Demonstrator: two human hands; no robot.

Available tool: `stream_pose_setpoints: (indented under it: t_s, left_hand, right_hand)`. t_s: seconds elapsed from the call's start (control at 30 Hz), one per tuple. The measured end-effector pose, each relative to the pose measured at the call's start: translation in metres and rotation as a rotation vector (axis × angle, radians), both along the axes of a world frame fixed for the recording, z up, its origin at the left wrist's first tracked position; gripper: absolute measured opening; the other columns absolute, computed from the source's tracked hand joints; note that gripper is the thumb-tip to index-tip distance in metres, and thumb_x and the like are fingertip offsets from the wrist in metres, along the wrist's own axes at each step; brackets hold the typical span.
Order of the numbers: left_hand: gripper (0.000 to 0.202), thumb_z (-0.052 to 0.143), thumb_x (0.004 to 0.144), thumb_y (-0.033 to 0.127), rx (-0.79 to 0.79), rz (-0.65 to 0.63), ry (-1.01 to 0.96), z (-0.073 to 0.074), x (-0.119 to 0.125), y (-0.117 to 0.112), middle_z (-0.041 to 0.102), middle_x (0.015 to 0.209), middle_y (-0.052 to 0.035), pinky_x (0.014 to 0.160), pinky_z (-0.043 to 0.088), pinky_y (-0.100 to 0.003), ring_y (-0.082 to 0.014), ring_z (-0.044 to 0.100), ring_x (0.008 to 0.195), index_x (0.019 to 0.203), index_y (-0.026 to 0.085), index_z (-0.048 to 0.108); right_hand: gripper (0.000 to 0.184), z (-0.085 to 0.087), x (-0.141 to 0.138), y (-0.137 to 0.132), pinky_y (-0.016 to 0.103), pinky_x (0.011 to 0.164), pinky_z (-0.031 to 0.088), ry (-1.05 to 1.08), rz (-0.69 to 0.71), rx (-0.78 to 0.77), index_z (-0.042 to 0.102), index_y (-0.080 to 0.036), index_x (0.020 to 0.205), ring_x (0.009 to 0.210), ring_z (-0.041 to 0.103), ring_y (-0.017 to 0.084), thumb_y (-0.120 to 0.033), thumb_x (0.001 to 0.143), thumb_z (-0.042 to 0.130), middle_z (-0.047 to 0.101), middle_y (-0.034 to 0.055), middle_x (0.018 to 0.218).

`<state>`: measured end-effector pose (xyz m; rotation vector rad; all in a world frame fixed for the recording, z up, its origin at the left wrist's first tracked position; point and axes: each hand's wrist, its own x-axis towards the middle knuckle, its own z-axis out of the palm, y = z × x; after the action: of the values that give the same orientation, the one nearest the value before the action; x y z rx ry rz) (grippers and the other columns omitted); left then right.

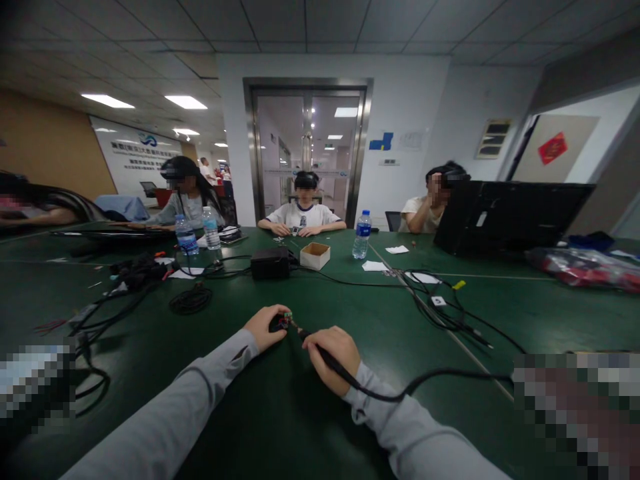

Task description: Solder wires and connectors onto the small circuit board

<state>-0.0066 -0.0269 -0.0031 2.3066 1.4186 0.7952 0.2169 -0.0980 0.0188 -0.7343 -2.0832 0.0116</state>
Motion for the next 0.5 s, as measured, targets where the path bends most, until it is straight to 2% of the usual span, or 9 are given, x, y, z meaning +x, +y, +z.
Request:
stream_pose_setpoints:
  t_s: [0.3, 0.5]
  left_hand:
    - [0.045, 0.063, 0.069, 0.021, 0.016, -0.01, 0.024, -0.0042, -0.0018, 0.0038, 0.067, 0.113, -0.0057, 0.098, 0.046, -0.038, -0.0246, 0.058, 0.108, 0.114, 0.019, 0.06]
    - [0.045, 0.063, 0.069, 0.022, 0.013, -0.003, 0.041, -0.0001, -0.0001, 0.0011, 0.067, 0.113, -0.0061, 0.098, 0.046, -0.038, -0.025, 0.058, 0.108, 0.114, 0.019, 0.059]
  right_hand:
    - [0.024, 0.0027, 0.0011, -0.0004, 0.028, 0.068, 0.047, -0.019, 0.005, -0.019, 0.066, -0.021, 0.082, 0.068, 0.067, 0.015, -0.019, 0.092, 0.045, 0.073, 0.0031, 0.075]
    - [0.024, 0.002, 0.0002, 0.0008, 0.027, 0.067, 0.047, -0.049, 0.009, -0.022, 0.066, -0.021, 0.083, 0.069, 0.067, 0.015, -0.019, 0.093, 0.045, 0.072, 0.0033, 0.075]
